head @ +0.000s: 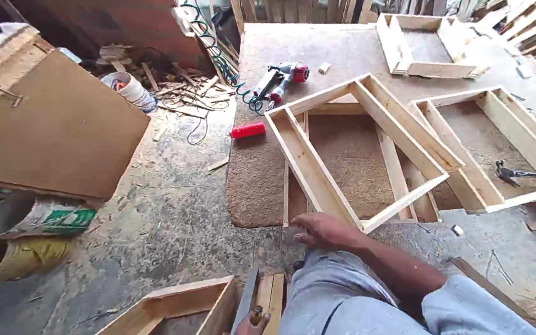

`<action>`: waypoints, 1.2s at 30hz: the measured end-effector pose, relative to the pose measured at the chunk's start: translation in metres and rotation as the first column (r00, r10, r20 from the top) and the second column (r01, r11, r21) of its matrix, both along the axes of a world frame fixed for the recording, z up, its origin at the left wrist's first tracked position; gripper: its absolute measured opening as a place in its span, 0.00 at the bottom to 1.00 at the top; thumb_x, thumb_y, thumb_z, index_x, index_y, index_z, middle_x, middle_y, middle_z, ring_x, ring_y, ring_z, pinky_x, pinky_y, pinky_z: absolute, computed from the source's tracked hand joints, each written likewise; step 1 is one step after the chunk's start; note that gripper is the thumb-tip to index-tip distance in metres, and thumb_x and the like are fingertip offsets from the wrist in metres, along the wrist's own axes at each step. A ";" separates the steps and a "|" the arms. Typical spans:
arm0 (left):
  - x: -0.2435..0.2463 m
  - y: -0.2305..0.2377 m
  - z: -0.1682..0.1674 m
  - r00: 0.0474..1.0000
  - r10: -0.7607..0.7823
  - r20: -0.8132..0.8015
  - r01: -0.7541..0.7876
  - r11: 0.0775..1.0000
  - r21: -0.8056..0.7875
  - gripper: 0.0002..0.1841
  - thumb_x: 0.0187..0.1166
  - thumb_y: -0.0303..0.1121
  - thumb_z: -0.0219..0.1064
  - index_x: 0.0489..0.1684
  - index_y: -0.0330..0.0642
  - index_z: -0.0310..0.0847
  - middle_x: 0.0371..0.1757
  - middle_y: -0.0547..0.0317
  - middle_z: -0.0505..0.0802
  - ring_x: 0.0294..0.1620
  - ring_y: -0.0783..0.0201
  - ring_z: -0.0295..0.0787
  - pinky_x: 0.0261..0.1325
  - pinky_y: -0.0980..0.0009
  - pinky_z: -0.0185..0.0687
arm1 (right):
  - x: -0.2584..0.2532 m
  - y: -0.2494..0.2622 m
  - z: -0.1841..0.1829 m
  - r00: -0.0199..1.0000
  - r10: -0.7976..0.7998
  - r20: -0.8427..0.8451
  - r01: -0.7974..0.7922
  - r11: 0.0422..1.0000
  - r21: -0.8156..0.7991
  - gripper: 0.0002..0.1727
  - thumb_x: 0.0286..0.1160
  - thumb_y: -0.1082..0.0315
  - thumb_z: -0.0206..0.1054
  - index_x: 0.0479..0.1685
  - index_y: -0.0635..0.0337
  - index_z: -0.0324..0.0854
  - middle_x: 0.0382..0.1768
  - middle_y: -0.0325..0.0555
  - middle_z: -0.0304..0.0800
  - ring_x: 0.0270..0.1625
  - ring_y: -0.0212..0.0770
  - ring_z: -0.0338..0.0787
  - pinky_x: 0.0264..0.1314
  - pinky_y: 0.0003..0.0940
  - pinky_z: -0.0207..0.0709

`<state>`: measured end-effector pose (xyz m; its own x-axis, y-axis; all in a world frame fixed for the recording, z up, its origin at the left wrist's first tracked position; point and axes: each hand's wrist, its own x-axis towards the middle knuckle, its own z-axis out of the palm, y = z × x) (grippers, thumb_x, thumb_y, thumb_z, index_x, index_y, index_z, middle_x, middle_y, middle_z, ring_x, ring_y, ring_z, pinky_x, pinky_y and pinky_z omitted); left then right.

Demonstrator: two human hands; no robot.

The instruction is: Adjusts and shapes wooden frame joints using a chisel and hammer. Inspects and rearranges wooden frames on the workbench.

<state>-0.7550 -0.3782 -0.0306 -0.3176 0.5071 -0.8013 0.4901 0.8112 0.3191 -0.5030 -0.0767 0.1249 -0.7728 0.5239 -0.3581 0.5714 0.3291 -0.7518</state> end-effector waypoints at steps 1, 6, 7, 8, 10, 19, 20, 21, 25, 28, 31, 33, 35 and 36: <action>0.009 0.018 0.005 1.000 0.013 0.023 -0.014 0.999 0.044 0.30 0.74 0.53 0.76 0.57 0.29 0.87 0.50 0.33 0.94 0.57 0.38 0.91 0.68 0.35 0.80 | 0.026 0.008 0.002 0.995 -0.102 0.013 0.101 0.994 0.046 0.27 0.85 0.50 0.63 0.75 0.57 0.79 0.64 0.53 0.89 0.66 0.51 0.89 0.73 0.55 0.78; 0.085 0.118 0.032 0.942 0.227 0.247 -0.315 0.850 0.423 0.16 0.76 0.41 0.73 0.41 0.33 0.86 0.23 0.57 0.90 0.17 0.65 0.81 0.25 0.62 0.82 | 0.164 0.058 -0.015 0.794 -0.599 0.104 0.543 0.776 0.322 0.30 0.83 0.44 0.63 0.75 0.55 0.79 0.75 0.53 0.82 0.77 0.51 0.82 0.78 0.55 0.76; 0.103 0.140 0.039 0.924 0.231 0.305 -0.356 0.810 0.466 0.16 0.78 0.41 0.72 0.46 0.34 0.87 0.27 0.58 0.94 0.14 0.69 0.79 0.20 0.67 0.78 | 0.196 0.069 -0.019 0.736 -0.667 0.112 0.595 0.717 0.363 0.31 0.82 0.44 0.63 0.76 0.57 0.79 0.77 0.55 0.80 0.79 0.52 0.80 0.80 0.55 0.74; 0.120 0.161 0.045 0.909 0.217 0.356 -0.378 0.789 0.484 0.19 0.80 0.43 0.71 0.56 0.36 0.88 0.36 0.58 0.98 0.14 0.72 0.78 0.19 0.71 0.75 | 0.227 0.079 -0.021 0.672 -0.729 0.131 0.638 0.660 0.395 0.33 0.82 0.45 0.64 0.76 0.59 0.78 0.79 0.57 0.77 0.80 0.54 0.78 0.82 0.54 0.72; 0.152 0.201 0.052 0.911 0.174 0.374 -0.358 0.785 0.506 0.30 0.79 0.54 0.70 0.71 0.40 0.83 0.48 0.59 0.99 0.15 0.75 0.75 0.19 0.74 0.72 | 0.286 0.098 -0.023 0.542 -0.821 0.181 0.688 0.557 0.464 0.36 0.81 0.44 0.64 0.79 0.61 0.75 0.81 0.63 0.73 0.82 0.60 0.75 0.83 0.57 0.69; 0.216 0.274 0.084 0.963 0.048 -0.265 0.036 0.953 0.302 0.35 0.64 0.51 0.85 0.67 0.37 0.84 0.50 0.34 0.93 0.55 0.36 0.90 0.62 0.30 0.79 | 0.408 0.153 -0.065 0.373 -0.785 0.495 0.672 0.596 0.439 0.35 0.81 0.44 0.63 0.78 0.60 0.71 0.64 0.64 0.86 0.67 0.64 0.87 0.66 0.66 0.78; 0.215 0.274 0.083 0.966 0.063 -0.252 0.018 0.951 0.308 0.35 0.64 0.50 0.85 0.67 0.36 0.84 0.50 0.34 0.93 0.56 0.37 0.90 0.63 0.30 0.78 | 0.412 0.156 -0.069 0.362 -0.789 0.496 0.687 0.585 0.430 0.33 0.82 0.42 0.60 0.74 0.58 0.76 0.61 0.62 0.88 0.66 0.63 0.88 0.65 0.66 0.79; 0.213 0.271 0.078 0.971 0.090 -0.220 -0.015 0.947 0.320 0.35 0.64 0.50 0.85 0.66 0.36 0.84 0.50 0.35 0.93 0.56 0.38 0.90 0.64 0.31 0.79 | 0.416 0.159 -0.071 0.349 -0.794 0.498 0.707 0.572 0.416 0.31 0.82 0.41 0.59 0.69 0.58 0.80 0.59 0.61 0.90 0.66 0.62 0.88 0.65 0.67 0.78; 0.196 0.262 0.053 0.971 0.237 0.022 -0.227 0.893 0.388 0.30 0.65 0.49 0.83 0.57 0.34 0.86 0.41 0.43 0.94 0.41 0.49 0.93 0.49 0.42 0.87 | 0.424 0.171 -0.076 0.370 -0.770 0.520 0.719 0.592 0.365 0.30 0.82 0.39 0.58 0.62 0.57 0.84 0.59 0.59 0.90 0.67 0.60 0.88 0.65 0.67 0.78; 0.187 0.259 0.051 0.966 0.231 0.114 -0.257 0.892 0.371 0.28 0.66 0.51 0.81 0.54 0.36 0.86 0.32 0.49 0.92 0.27 0.57 0.88 0.35 0.52 0.87 | 0.423 0.163 -0.078 0.371 -0.800 0.471 0.731 0.565 0.384 0.30 0.83 0.38 0.57 0.63 0.54 0.85 0.60 0.57 0.90 0.68 0.58 0.88 0.66 0.67 0.77; 0.186 0.255 0.051 0.928 0.275 0.249 -0.352 0.866 0.355 0.20 0.78 0.45 0.74 0.50 0.35 0.82 0.19 0.56 0.84 0.14 0.63 0.77 0.19 0.65 0.77 | 0.422 0.161 -0.077 0.348 -0.833 0.430 0.748 0.523 0.408 0.29 0.83 0.39 0.58 0.61 0.54 0.87 0.58 0.57 0.92 0.66 0.59 0.89 0.65 0.68 0.78; 0.192 0.244 0.047 0.886 0.354 0.300 -0.453 0.800 0.393 0.16 0.81 0.42 0.72 0.48 0.35 0.83 0.18 0.58 0.82 0.12 0.66 0.73 0.16 0.69 0.73 | 0.422 0.159 -0.078 0.341 -0.845 0.412 0.762 0.506 0.405 0.28 0.82 0.40 0.60 0.58 0.54 0.87 0.56 0.58 0.92 0.64 0.59 0.89 0.63 0.69 0.78; 0.202 0.233 0.043 0.857 0.432 0.282 -0.515 0.697 0.498 0.15 0.80 0.40 0.74 0.47 0.35 0.85 0.19 0.58 0.84 0.11 0.67 0.72 0.16 0.69 0.73 | 0.422 0.158 -0.080 0.330 -0.856 0.399 0.772 0.487 0.407 0.28 0.81 0.39 0.61 0.57 0.54 0.87 0.54 0.58 0.92 0.63 0.59 0.90 0.62 0.69 0.78; 0.207 0.227 0.041 0.849 0.456 0.266 -0.523 0.659 0.540 0.15 0.78 0.40 0.76 0.47 0.35 0.86 0.20 0.59 0.84 0.12 0.68 0.72 0.17 0.68 0.73 | 0.422 0.158 -0.081 0.321 -0.864 0.389 0.779 0.474 0.409 0.28 0.81 0.39 0.61 0.57 0.54 0.87 0.54 0.58 0.92 0.62 0.60 0.90 0.62 0.69 0.78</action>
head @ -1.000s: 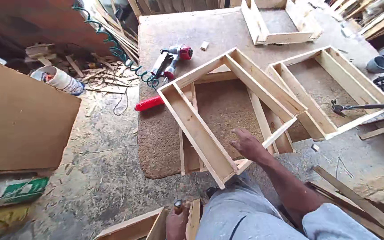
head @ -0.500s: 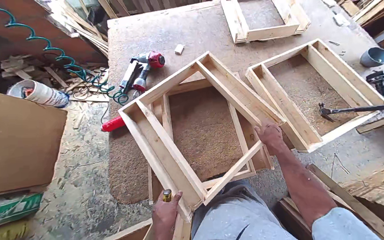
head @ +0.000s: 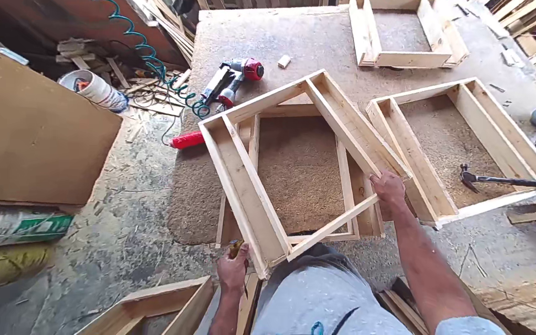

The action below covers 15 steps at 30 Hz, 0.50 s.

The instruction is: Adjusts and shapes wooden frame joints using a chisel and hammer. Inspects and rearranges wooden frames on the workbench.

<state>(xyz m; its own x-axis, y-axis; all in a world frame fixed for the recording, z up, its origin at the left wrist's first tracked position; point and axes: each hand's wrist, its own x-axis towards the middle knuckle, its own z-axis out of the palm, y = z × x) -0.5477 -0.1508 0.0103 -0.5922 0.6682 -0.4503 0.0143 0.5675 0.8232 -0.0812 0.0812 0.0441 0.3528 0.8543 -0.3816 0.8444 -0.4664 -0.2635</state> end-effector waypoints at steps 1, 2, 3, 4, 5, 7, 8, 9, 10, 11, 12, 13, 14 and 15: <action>0.004 -0.005 -0.001 0.999 0.018 -0.030 -0.018 1.000 0.011 0.16 0.77 0.41 0.76 0.46 0.35 0.85 0.20 0.60 0.84 0.13 0.69 0.72 0.18 0.68 0.73 | 0.000 -0.001 -0.001 1.000 -0.011 -0.003 0.011 1.000 0.006 0.28 0.81 0.39 0.62 0.57 0.54 0.88 0.54 0.58 0.92 0.62 0.60 0.90 0.62 0.69 0.78; 0.006 -0.011 -0.002 0.999 -0.002 -0.044 0.002 1.000 -0.004 0.19 0.76 0.44 0.76 0.47 0.35 0.85 0.22 0.60 0.84 0.15 0.69 0.72 0.21 0.66 0.74 | 0.000 -0.001 -0.001 1.000 -0.018 -0.002 0.018 1.000 0.010 0.28 0.81 0.39 0.62 0.57 0.54 0.87 0.54 0.58 0.92 0.62 0.60 0.90 0.62 0.68 0.78; 0.007 -0.016 -0.002 0.997 -0.058 -0.045 0.056 0.997 -0.048 0.23 0.75 0.48 0.76 0.51 0.35 0.84 0.24 0.58 0.84 0.17 0.67 0.74 0.24 0.63 0.76 | -0.001 -0.001 0.000 1.000 -0.018 0.003 0.018 1.000 0.014 0.28 0.81 0.39 0.62 0.56 0.55 0.87 0.54 0.58 0.92 0.62 0.61 0.90 0.62 0.68 0.78; 0.007 -0.020 -0.002 0.991 -0.132 -0.018 0.129 0.985 -0.118 0.29 0.74 0.54 0.75 0.58 0.34 0.83 0.29 0.54 0.86 0.21 0.63 0.76 0.28 0.58 0.79 | -0.002 -0.001 0.000 1.000 -0.014 0.011 0.014 1.000 0.013 0.28 0.81 0.40 0.61 0.57 0.55 0.87 0.54 0.59 0.92 0.62 0.61 0.90 0.62 0.69 0.77; 0.006 -0.023 -0.003 0.983 -0.181 0.030 0.184 0.966 -0.183 0.35 0.70 0.58 0.76 0.63 0.34 0.81 0.32 0.50 0.88 0.23 0.60 0.79 0.31 0.54 0.81 | -0.003 -0.001 0.001 1.000 -0.009 0.022 0.009 1.000 0.005 0.28 0.81 0.40 0.61 0.57 0.55 0.87 0.54 0.59 0.92 0.63 0.62 0.89 0.62 0.70 0.77; 0.007 -0.026 -0.007 0.967 -0.169 0.190 0.205 0.960 -0.192 0.33 0.74 0.55 0.75 0.63 0.34 0.77 0.24 0.54 0.84 0.15 0.64 0.75 0.21 0.63 0.78 | -0.005 0.002 0.002 0.999 -0.007 0.052 0.009 1.000 -0.029 0.29 0.80 0.39 0.61 0.59 0.56 0.86 0.56 0.60 0.91 0.64 0.62 0.89 0.62 0.72 0.76; 0.007 -0.026 -0.009 0.940 -0.124 0.317 0.176 0.974 -0.143 0.25 0.79 0.48 0.72 0.59 0.35 0.75 0.19 0.58 0.81 0.10 0.68 0.71 0.15 0.69 0.74 | -0.006 0.004 0.002 0.998 -0.008 0.067 0.011 0.999 -0.045 0.30 0.79 0.38 0.62 0.59 0.56 0.86 0.57 0.60 0.91 0.64 0.62 0.89 0.62 0.72 0.76; 0.006 -0.028 -0.011 0.894 -0.085 0.439 0.138 0.986 -0.091 0.21 0.78 0.45 0.70 0.54 0.37 0.74 0.17 0.61 0.80 0.09 0.71 0.71 0.13 0.74 0.72 | -0.006 0.005 0.001 0.997 -0.004 0.074 0.008 0.998 -0.059 0.30 0.78 0.39 0.64 0.60 0.56 0.85 0.58 0.61 0.91 0.65 0.62 0.88 0.63 0.71 0.77; 0.003 -0.029 -0.014 0.851 -0.064 0.521 0.109 0.993 -0.056 0.20 0.74 0.45 0.71 0.51 0.38 0.74 0.16 0.62 0.81 0.08 0.72 0.72 0.12 0.75 0.72 | -0.007 0.005 0.002 0.997 0.005 0.076 0.000 0.998 -0.069 0.30 0.78 0.40 0.65 0.61 0.57 0.85 0.59 0.61 0.90 0.66 0.62 0.88 0.64 0.71 0.77; 0.000 -0.029 -0.016 0.829 -0.060 0.556 0.095 0.995 -0.035 0.21 0.69 0.44 0.75 0.48 0.38 0.75 0.16 0.62 0.82 0.08 0.72 0.72 0.12 0.76 0.72 | -0.006 0.006 0.003 0.997 0.015 0.075 -0.009 0.997 -0.073 0.29 0.79 0.41 0.65 0.62 0.57 0.85 0.60 0.61 0.90 0.67 0.63 0.88 0.65 0.71 0.76; -0.004 -0.027 -0.017 0.824 -0.071 0.561 0.101 0.995 -0.022 0.24 0.62 0.46 0.79 0.46 0.39 0.76 0.15 0.63 0.81 0.08 0.73 0.71 0.11 0.76 0.70 | -0.006 0.007 0.003 0.997 0.026 0.073 -0.020 0.997 -0.076 0.29 0.80 0.41 0.64 0.62 0.57 0.85 0.60 0.61 0.90 0.67 0.63 0.88 0.65 0.70 0.76; -0.006 -0.025 -0.015 0.829 -0.085 0.553 0.110 0.994 -0.011 0.28 0.55 0.49 0.83 0.43 0.40 0.77 0.14 0.64 0.81 0.07 0.73 0.71 0.11 0.76 0.69 | -0.004 0.007 0.003 0.997 0.035 0.064 -0.031 0.997 -0.074 0.28 0.80 0.41 0.64 0.62 0.57 0.85 0.60 0.61 0.90 0.67 0.62 0.88 0.65 0.71 0.76; -0.009 -0.023 -0.010 0.838 -0.104 0.536 0.123 0.992 0.000 0.33 0.47 0.53 0.87 0.42 0.41 0.78 0.14 0.64 0.81 0.07 0.73 0.71 0.10 0.76 0.69 | -0.002 0.008 0.004 0.998 0.042 0.045 -0.039 0.997 -0.067 0.28 0.80 0.41 0.64 0.60 0.57 0.86 0.58 0.60 0.91 0.66 0.63 0.88 0.64 0.71 0.76; -0.012 -0.020 -0.001 0.852 -0.120 0.510 0.130 0.991 0.017 0.37 0.40 0.57 0.90 0.40 0.41 0.79 0.14 0.64 0.81 0.06 0.73 0.70 0.10 0.76 0.69 | 0.001 0.009 0.004 0.999 0.049 0.023 -0.047 0.997 -0.064 0.27 0.80 0.42 0.64 0.58 0.57 0.87 0.57 0.60 0.91 0.64 0.63 0.88 0.63 0.71 0.77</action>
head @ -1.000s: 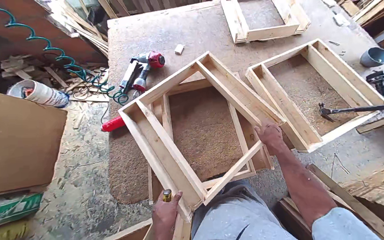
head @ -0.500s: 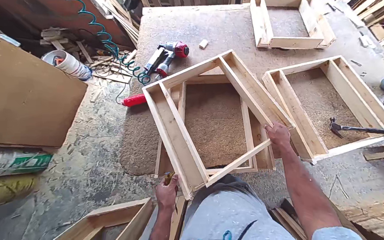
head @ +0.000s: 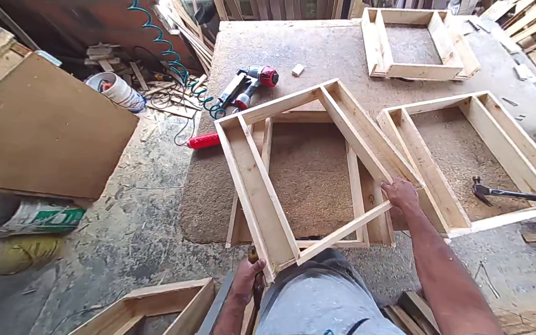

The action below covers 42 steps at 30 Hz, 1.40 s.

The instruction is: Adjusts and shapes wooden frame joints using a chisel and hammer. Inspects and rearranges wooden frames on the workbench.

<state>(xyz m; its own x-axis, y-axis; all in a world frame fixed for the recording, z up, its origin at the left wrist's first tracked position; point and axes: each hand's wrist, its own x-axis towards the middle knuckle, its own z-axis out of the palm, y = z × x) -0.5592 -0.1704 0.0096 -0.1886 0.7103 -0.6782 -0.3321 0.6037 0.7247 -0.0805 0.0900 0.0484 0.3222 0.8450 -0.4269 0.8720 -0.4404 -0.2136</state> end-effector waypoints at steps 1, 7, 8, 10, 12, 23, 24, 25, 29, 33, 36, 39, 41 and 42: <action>-0.003 0.004 0.013 0.999 -0.008 -0.035 0.009 1.000 0.024 0.39 0.35 0.60 0.91 0.38 0.42 0.80 0.13 0.65 0.81 0.06 0.73 0.70 0.09 0.76 0.68 | 0.002 0.002 0.002 1.000 0.005 -0.022 -0.005 1.000 -0.002 0.27 0.80 0.42 0.64 0.58 0.57 0.87 0.56 0.61 0.91 0.64 0.63 0.88 0.63 0.71 0.76; -0.030 0.059 0.114 0.962 0.062 -0.265 -0.040 0.995 0.088 0.40 0.32 0.70 0.88 0.34 0.47 0.80 0.13 0.67 0.82 0.06 0.74 0.70 0.07 0.77 0.68 | -0.012 0.005 0.045 0.995 0.021 -0.101 -0.025 0.999 -0.040 0.27 0.82 0.44 0.64 0.53 0.64 0.86 0.52 0.64 0.90 0.61 0.64 0.88 0.63 0.70 0.75; -0.037 0.071 0.121 0.961 0.086 -0.264 -0.061 0.993 0.101 0.39 0.37 0.69 0.87 0.37 0.46 0.81 0.15 0.66 0.84 0.07 0.74 0.72 0.08 0.77 0.68 | -0.015 0.006 0.059 0.995 0.021 -0.097 -0.027 0.998 -0.055 0.27 0.83 0.45 0.64 0.52 0.64 0.86 0.52 0.65 0.90 0.61 0.65 0.88 0.63 0.70 0.75; -0.045 0.099 0.129 0.960 0.098 -0.263 -0.071 0.991 0.110 0.35 0.49 0.66 0.82 0.42 0.46 0.82 0.21 0.64 0.88 0.10 0.74 0.77 0.09 0.77 0.70 | -0.017 0.014 0.085 0.996 0.020 -0.084 -0.025 0.998 -0.057 0.26 0.83 0.46 0.64 0.49 0.65 0.86 0.50 0.65 0.89 0.59 0.65 0.88 0.61 0.70 0.76; -0.043 0.127 0.136 0.965 0.099 -0.244 -0.069 0.989 0.128 0.30 0.60 0.63 0.76 0.43 0.46 0.83 0.22 0.62 0.90 0.10 0.74 0.77 0.09 0.77 0.70 | -0.009 0.027 0.110 0.997 0.018 -0.070 -0.022 0.998 -0.060 0.24 0.82 0.48 0.65 0.43 0.66 0.86 0.46 0.65 0.90 0.55 0.65 0.89 0.56 0.71 0.77; -0.015 0.323 0.133 0.985 -0.005 -0.172 0.015 0.998 0.054 0.23 0.87 0.57 0.57 0.42 0.47 0.87 0.20 0.61 0.86 0.09 0.72 0.71 0.09 0.76 0.65 | 0.038 0.167 0.152 0.994 0.071 0.082 -0.061 0.990 -0.127 0.29 0.82 0.46 0.64 0.26 0.67 0.82 0.33 0.66 0.87 0.43 0.66 0.88 0.43 0.71 0.75; -0.019 0.338 0.131 0.984 -0.028 -0.176 0.036 0.998 0.042 0.23 0.87 0.57 0.57 0.41 0.47 0.87 0.20 0.62 0.86 0.09 0.72 0.71 0.09 0.76 0.65 | 0.038 0.178 0.148 0.996 0.068 0.065 -0.060 0.991 -0.120 0.28 0.81 0.47 0.66 0.25 0.66 0.82 0.32 0.65 0.86 0.42 0.65 0.88 0.42 0.70 0.74; -0.022 0.351 0.130 0.983 -0.057 -0.177 0.063 0.998 0.031 0.23 0.87 0.57 0.57 0.40 0.48 0.87 0.20 0.62 0.86 0.09 0.73 0.71 0.09 0.77 0.65 | 0.039 0.187 0.144 0.997 0.059 0.047 -0.054 0.992 -0.111 0.27 0.81 0.47 0.66 0.25 0.66 0.81 0.31 0.64 0.86 0.40 0.64 0.87 0.41 0.69 0.74; -0.035 0.384 0.117 0.982 -0.087 -0.169 0.097 0.994 0.056 0.21 0.87 0.55 0.57 0.40 0.48 0.87 0.20 0.63 0.86 0.09 0.74 0.72 0.10 0.78 0.66 | 0.027 0.215 0.136 0.997 0.055 0.055 -0.049 0.994 -0.101 0.28 0.81 0.47 0.65 0.22 0.64 0.79 0.28 0.62 0.84 0.37 0.62 0.86 0.38 0.67 0.72; -0.051 0.405 0.105 0.980 -0.046 -0.192 0.069 0.991 0.115 0.19 0.87 0.55 0.57 0.43 0.53 0.86 0.21 0.66 0.87 0.10 0.76 0.73 0.10 0.79 0.67 | 0.005 0.243 0.133 0.996 0.067 0.052 -0.061 0.991 -0.122 0.27 0.79 0.48 0.66 0.21 0.63 0.79 0.28 0.59 0.84 0.37 0.60 0.86 0.37 0.65 0.73; -0.064 0.418 0.093 0.983 -0.053 -0.176 0.081 0.984 0.157 0.20 0.82 0.60 0.60 0.43 0.56 0.87 0.21 0.68 0.87 0.10 0.76 0.74 0.10 0.79 0.68 | -0.006 0.261 0.128 0.997 0.068 0.021 -0.065 0.993 -0.098 0.25 0.80 0.50 0.66 0.20 0.61 0.80 0.27 0.57 0.85 0.36 0.57 0.86 0.38 0.64 0.74; -0.075 0.436 0.082 0.981 -0.047 -0.187 0.080 0.983 0.168 0.18 0.78 0.61 0.63 0.44 0.60 0.86 0.23 0.69 0.88 0.11 0.76 0.75 0.09 0.78 0.67 | -0.018 0.282 0.117 0.996 0.092 0.023 -0.090 0.994 -0.057 0.25 0.80 0.52 0.66 0.17 0.60 0.78 0.23 0.54 0.83 0.31 0.55 0.86 0.33 0.60 0.74; -0.074 0.457 0.077 0.977 -0.024 -0.210 0.060 0.984 0.166 0.18 0.82 0.59 0.61 0.47 0.59 0.86 0.26 0.68 0.89 0.12 0.75 0.77 0.09 0.78 0.68 | -0.022 0.301 0.110 0.997 0.070 0.034 -0.069 0.997 -0.034 0.25 0.80 0.52 0.67 0.16 0.61 0.78 0.23 0.56 0.83 0.30 0.56 0.86 0.32 0.60 0.74; -0.071 0.469 0.074 0.976 -0.010 -0.217 0.047 0.985 0.166 0.19 0.84 0.59 0.58 0.47 0.59 0.87 0.26 0.68 0.89 0.12 0.75 0.77 0.09 0.78 0.68 | -0.022 0.313 0.106 0.998 0.054 0.038 -0.054 0.998 -0.011 0.26 0.79 0.51 0.67 0.17 0.62 0.78 0.24 0.58 0.83 0.30 0.58 0.86 0.32 0.61 0.74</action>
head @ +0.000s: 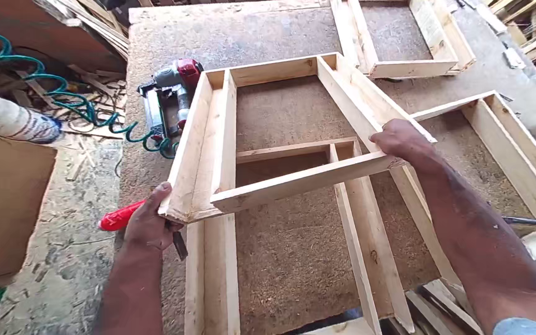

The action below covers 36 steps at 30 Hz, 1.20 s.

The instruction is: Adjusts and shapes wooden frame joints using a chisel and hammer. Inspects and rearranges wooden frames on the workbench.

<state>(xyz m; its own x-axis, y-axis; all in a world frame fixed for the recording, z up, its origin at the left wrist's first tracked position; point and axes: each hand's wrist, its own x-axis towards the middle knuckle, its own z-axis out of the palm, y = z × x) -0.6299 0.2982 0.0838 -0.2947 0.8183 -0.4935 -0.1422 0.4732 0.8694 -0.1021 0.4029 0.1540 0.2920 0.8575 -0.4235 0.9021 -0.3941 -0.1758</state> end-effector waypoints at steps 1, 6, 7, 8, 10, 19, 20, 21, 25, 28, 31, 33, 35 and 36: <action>0.002 0.014 -0.002 1.000 0.007 -0.004 -0.007 1.000 -0.003 0.20 0.86 0.60 0.56 0.46 0.58 0.86 0.25 0.68 0.89 0.12 0.74 0.76 0.09 0.77 0.67 | 0.001 0.015 -0.004 1.000 -0.014 0.000 0.014 1.000 0.020 0.26 0.78 0.50 0.68 0.18 0.63 0.79 0.25 0.60 0.84 0.32 0.60 0.87 0.33 0.64 0.75; 0.004 0.109 -0.014 0.999 0.007 0.046 -0.007 1.000 0.017 0.25 0.85 0.66 0.52 0.39 0.58 0.83 0.19 0.69 0.81 0.09 0.74 0.67 0.08 0.77 0.61 | -0.003 0.087 -0.006 0.997 -0.066 0.050 0.060 0.992 0.114 0.22 0.70 0.53 0.74 0.28 0.68 0.83 0.38 0.66 0.88 0.46 0.65 0.89 0.46 0.70 0.78; 0.001 0.130 -0.016 0.999 0.009 0.052 -0.010 1.000 0.018 0.25 0.83 0.68 0.52 0.34 0.59 0.80 0.17 0.71 0.77 0.09 0.74 0.64 0.09 0.76 0.60 | -0.009 0.101 -0.005 0.995 -0.074 0.063 0.065 0.988 0.138 0.22 0.70 0.54 0.74 0.31 0.69 0.83 0.41 0.67 0.88 0.50 0.66 0.89 0.49 0.70 0.78; -0.003 0.151 -0.019 0.998 0.019 0.066 -0.020 1.000 0.018 0.26 0.82 0.70 0.52 0.31 0.60 0.77 0.15 0.71 0.74 0.09 0.74 0.63 0.10 0.75 0.60 | -0.014 0.114 -0.004 0.994 -0.090 0.069 0.077 0.982 0.172 0.21 0.69 0.55 0.75 0.33 0.70 0.83 0.44 0.68 0.88 0.52 0.67 0.89 0.50 0.71 0.79; -0.011 0.189 -0.024 0.992 0.046 0.121 -0.053 0.997 0.055 0.25 0.80 0.69 0.55 0.32 0.60 0.76 0.16 0.71 0.72 0.10 0.73 0.63 0.12 0.75 0.62 | -0.026 0.146 -0.003 0.990 -0.109 0.086 0.088 0.971 0.222 0.22 0.66 0.56 0.75 0.40 0.71 0.83 0.50 0.69 0.88 0.57 0.67 0.89 0.54 0.71 0.79; 0.013 0.207 -0.011 0.994 0.113 0.008 -0.106 0.899 0.424 0.12 0.92 0.48 0.54 0.53 0.55 0.79 0.42 0.71 0.92 0.16 0.77 0.72 0.16 0.81 0.67 | -0.056 0.180 -0.057 0.958 -0.091 -0.273 0.269 0.623 0.735 0.21 0.88 0.56 0.53 0.51 0.60 0.89 0.50 0.49 0.93 0.59 0.42 0.90 0.68 0.41 0.78; 0.015 0.179 -0.012 0.999 0.028 -0.034 -0.010 0.896 0.444 0.12 0.93 0.45 0.52 0.53 0.53 0.80 0.47 0.68 0.95 0.14 0.78 0.71 0.14 0.82 0.64 | -0.062 0.144 -0.066 0.945 0.028 -0.326 0.232 0.646 0.727 0.20 0.88 0.55 0.53 0.50 0.58 0.89 0.45 0.44 0.93 0.52 0.38 0.91 0.61 0.39 0.81; 0.016 0.148 -0.015 0.995 -0.076 -0.068 0.099 0.878 0.468 0.13 0.93 0.42 0.52 0.51 0.50 0.82 0.48 0.64 0.96 0.13 0.78 0.70 0.13 0.82 0.64 | -0.065 0.099 -0.076 0.919 0.141 -0.369 0.185 0.672 0.717 0.18 0.88 0.56 0.56 0.48 0.55 0.89 0.42 0.40 0.95 0.47 0.33 0.93 0.55 0.36 0.85; 0.046 0.017 -0.041 0.921 -0.378 -0.099 0.385 0.837 0.388 0.08 0.81 0.46 0.70 0.42 0.55 0.82 0.31 0.70 0.94 0.12 0.78 0.75 0.13 0.83 0.70 | -0.065 -0.124 -0.115 0.818 0.276 -0.505 0.077 0.817 0.571 0.16 0.88 0.60 0.60 0.48 0.59 0.91 0.40 0.40 0.96 0.41 0.29 0.93 0.50 0.31 0.89; 0.096 -0.082 -0.063 0.875 -0.484 0.010 0.480 0.869 0.119 0.15 0.69 0.51 0.79 0.36 0.53 0.85 0.23 0.71 0.89 0.14 0.76 0.77 0.16 0.80 0.76 | -0.080 -0.275 -0.130 0.755 0.095 -0.649 0.142 0.943 0.303 0.16 0.87 0.58 0.61 0.46 0.58 0.92 0.35 0.41 0.94 0.36 0.30 0.91 0.45 0.33 0.87; 0.150 -0.163 -0.080 0.735 -0.677 0.047 0.676 0.725 -0.130 0.20 0.67 0.50 0.78 0.38 0.41 0.84 0.20 0.64 0.86 0.15 0.70 0.78 0.19 0.72 0.79 | -0.106 -0.374 -0.133 0.667 -0.054 -0.743 0.106 0.994 0.024 0.17 0.88 0.58 0.59 0.48 0.59 0.91 0.36 0.46 0.94 0.39 0.39 0.92 0.50 0.43 0.87; 0.188 -0.204 -0.081 0.553 -0.832 0.042 0.816 0.532 -0.227 0.22 0.69 0.52 0.76 0.42 0.39 0.85 0.22 0.61 0.86 0.18 0.66 0.81 0.25 0.64 0.82 | -0.110 -0.413 -0.130 0.663 0.062 -0.746 -0.172 0.982 -0.072 0.17 0.89 0.58 0.58 0.55 0.59 0.89 0.46 0.52 0.95 0.52 0.51 0.94 0.61 0.57 0.83; 0.221 -0.231 -0.071 0.305 -0.952 -0.014 0.908 0.295 -0.298 0.23 0.70 0.53 0.75 0.46 0.41 0.87 0.29 0.60 0.91 0.27 0.64 0.88 0.36 0.57 0.89 | -0.105 -0.442 -0.132 0.679 0.234 -0.696 -0.363 0.931 -0.042 0.16 0.87 0.57 0.61 0.51 0.57 0.89 0.44 0.53 0.94 0.51 0.56 0.94 0.53 0.65 0.83; 0.239 -0.239 -0.065 0.183 -0.982 -0.052 0.929 0.189 -0.319 0.22 0.70 0.53 0.76 0.47 0.43 0.88 0.31 0.61 0.92 0.31 0.63 0.90 0.41 0.55 0.89 | -0.095 -0.450 -0.131 0.691 0.258 -0.675 -0.378 0.925 -0.034 0.15 0.86 0.56 0.62 0.49 0.58 0.88 0.42 0.54 0.93 0.49 0.58 0.93 0.49 0.66 0.83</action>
<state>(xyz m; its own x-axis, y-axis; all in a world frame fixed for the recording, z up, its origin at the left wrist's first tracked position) -0.3909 0.0588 0.0190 0.5467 0.4393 -0.7129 0.6942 0.2383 0.6792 -0.1968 -0.0466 0.0233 -0.3831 0.7505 -0.5385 0.6643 -0.1812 -0.7252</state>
